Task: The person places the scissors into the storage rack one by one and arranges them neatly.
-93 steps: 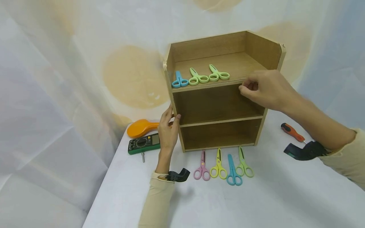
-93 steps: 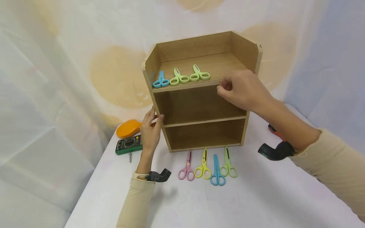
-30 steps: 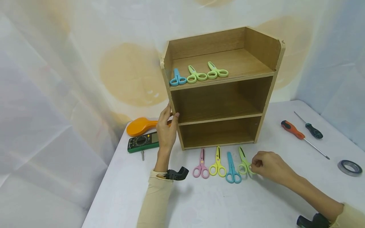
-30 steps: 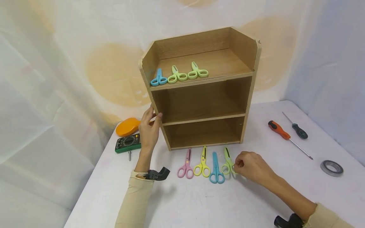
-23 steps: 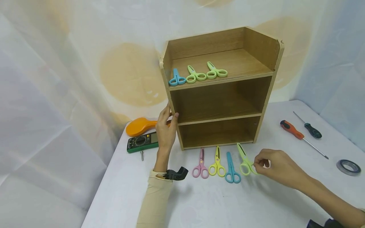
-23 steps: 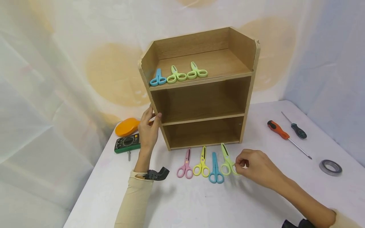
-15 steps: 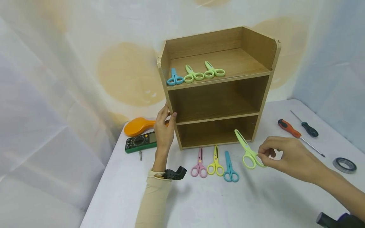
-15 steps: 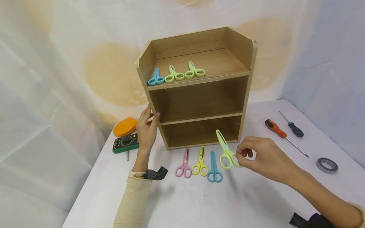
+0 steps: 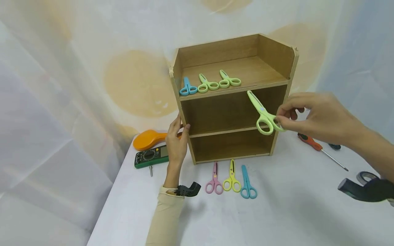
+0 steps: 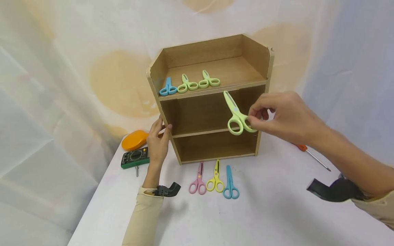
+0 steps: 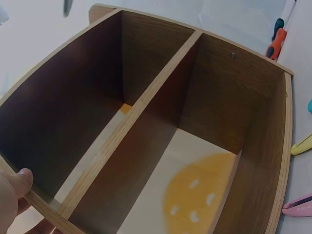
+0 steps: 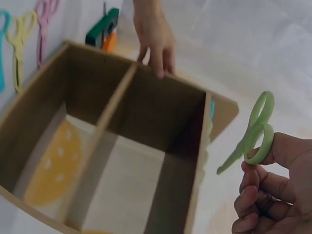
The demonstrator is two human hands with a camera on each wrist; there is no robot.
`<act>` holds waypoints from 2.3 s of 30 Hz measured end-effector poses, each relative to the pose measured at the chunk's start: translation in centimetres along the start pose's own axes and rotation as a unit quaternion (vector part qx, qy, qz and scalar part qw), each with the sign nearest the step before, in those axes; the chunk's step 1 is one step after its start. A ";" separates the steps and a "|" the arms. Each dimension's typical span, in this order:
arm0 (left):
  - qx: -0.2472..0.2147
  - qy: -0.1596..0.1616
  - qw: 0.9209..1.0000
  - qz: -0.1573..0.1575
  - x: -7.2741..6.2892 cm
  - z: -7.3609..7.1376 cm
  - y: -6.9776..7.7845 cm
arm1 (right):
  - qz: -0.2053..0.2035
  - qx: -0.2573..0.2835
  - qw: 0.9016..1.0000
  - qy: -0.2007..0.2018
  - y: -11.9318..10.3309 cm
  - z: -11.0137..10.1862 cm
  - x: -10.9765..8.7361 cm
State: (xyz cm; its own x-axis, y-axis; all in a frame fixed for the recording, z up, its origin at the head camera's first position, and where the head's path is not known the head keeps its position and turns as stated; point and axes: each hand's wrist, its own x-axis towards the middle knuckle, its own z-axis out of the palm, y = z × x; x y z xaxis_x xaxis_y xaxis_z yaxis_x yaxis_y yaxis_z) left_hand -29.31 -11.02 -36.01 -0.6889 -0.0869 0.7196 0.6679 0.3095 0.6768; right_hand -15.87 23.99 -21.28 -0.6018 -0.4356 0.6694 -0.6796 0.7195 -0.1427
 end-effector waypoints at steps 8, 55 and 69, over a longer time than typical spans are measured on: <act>0.005 -0.003 1.000 0.002 0.1 0.2 -0.3 | 0.022 -0.045 0.999 -0.010 2.3 -0.7 6.1; 0.024 -0.007 1.000 0.004 -0.1 0.1 0.4 | -0.038 -0.012 0.999 -0.035 -0.5 6.0 0.3; 0.023 -0.006 1.000 0.003 -0.2 0.1 0.3 | 0.078 0.044 0.981 -0.174 -1.5 14.2 -8.4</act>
State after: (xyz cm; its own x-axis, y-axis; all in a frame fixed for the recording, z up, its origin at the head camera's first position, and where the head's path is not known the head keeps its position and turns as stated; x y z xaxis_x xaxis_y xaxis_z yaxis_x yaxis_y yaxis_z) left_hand -29.05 -10.84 -35.96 -0.6889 -0.0734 0.7211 0.6582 0.3532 0.6648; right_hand -15.78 18.91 -37.03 -0.7979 -0.4925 0.3475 -0.5917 0.7499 -0.2958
